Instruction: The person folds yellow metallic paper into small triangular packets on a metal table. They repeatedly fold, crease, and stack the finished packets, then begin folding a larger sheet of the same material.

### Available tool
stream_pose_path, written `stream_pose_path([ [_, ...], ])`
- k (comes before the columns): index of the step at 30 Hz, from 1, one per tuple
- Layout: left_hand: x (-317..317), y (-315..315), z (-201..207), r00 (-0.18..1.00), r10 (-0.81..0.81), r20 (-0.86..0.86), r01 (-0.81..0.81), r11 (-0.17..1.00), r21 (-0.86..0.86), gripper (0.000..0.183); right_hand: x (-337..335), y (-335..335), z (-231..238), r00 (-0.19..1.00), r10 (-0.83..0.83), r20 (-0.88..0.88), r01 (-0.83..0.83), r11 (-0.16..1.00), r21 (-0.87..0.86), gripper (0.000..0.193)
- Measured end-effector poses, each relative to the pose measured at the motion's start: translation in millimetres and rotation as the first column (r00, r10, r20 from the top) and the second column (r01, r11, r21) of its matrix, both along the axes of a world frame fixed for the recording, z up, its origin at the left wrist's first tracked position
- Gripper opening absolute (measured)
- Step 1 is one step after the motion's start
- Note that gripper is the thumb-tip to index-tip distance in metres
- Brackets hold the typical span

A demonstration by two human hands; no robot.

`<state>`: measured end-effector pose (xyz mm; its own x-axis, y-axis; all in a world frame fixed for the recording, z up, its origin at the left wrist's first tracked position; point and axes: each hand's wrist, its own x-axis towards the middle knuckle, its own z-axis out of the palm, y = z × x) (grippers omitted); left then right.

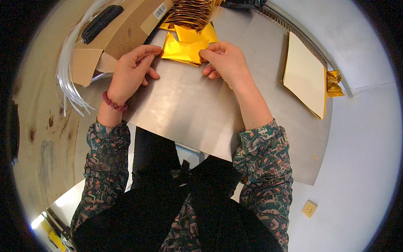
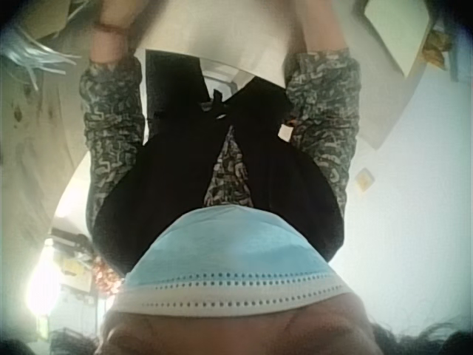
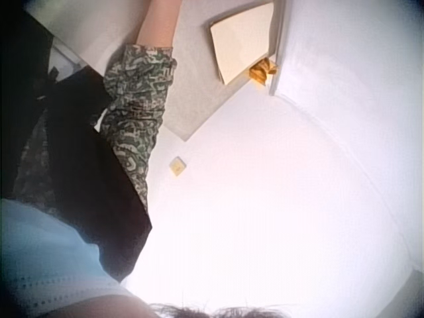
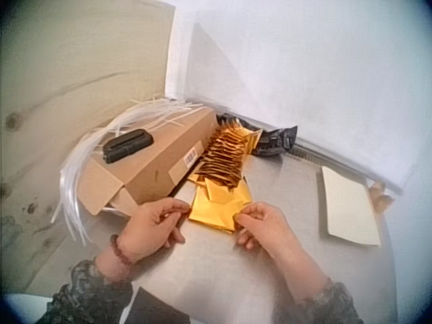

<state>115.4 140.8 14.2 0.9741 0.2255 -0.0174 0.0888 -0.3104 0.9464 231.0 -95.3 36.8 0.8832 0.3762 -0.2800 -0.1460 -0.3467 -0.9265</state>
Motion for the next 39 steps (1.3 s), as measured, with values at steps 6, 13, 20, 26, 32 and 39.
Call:
stream_pose_path([
  [6, -0.2, -7.0, 1.0, 0.996, 0.062, 0.056, -0.063, 0.998, 0.012, 0.026, -2.7, 1.5, -0.7, 1.0, -0.027, -0.001, 0.027, 1.0, -0.015, 0.031],
  [13, 4.3, -9.6, 1.9, 0.993, 0.076, 0.09, -0.088, 0.988, 0.128, 0.021, -3.6, -1.0, -3.3, 0.999, -0.045, 0.01, 0.044, 0.998, 0.04, 0.032],
  [20, 8.8, -4.1, -9.8, 0.986, 0.05, 0.157, -0.063, 0.995, 0.078, 0.024, -5.7, 0.6, -3.0, 0.997, -0.052, 0.06, 0.052, 0.999, 0.012, 0.035],
  [26, 9.0, -1.9, -11.9, 0.989, 0.035, 0.142, -0.049, 0.994, 0.096, 0.025, -6.4, 0.7, -3.3, 0.997, -0.051, 0.056, 0.05, 0.999, 0.005, 0.027],
  [32, 7.2, -0.4, -9.1, 0.996, 0.001, 0.086, -0.013, 0.99, 0.14, 0.028, -7.9, 3.3, -2.2, 0.996, -0.054, 0.074, 0.059, 0.997, -0.056, 0.03],
  [39, 8.3, 0.1, -12.6, 0.998, -0.003, 0.064, -0.005, 0.992, 0.128, 0.031, -8.2, -0.6, -2.2, 0.995, -0.047, 0.092, 0.05, 0.999, -0.023, 0.028],
])
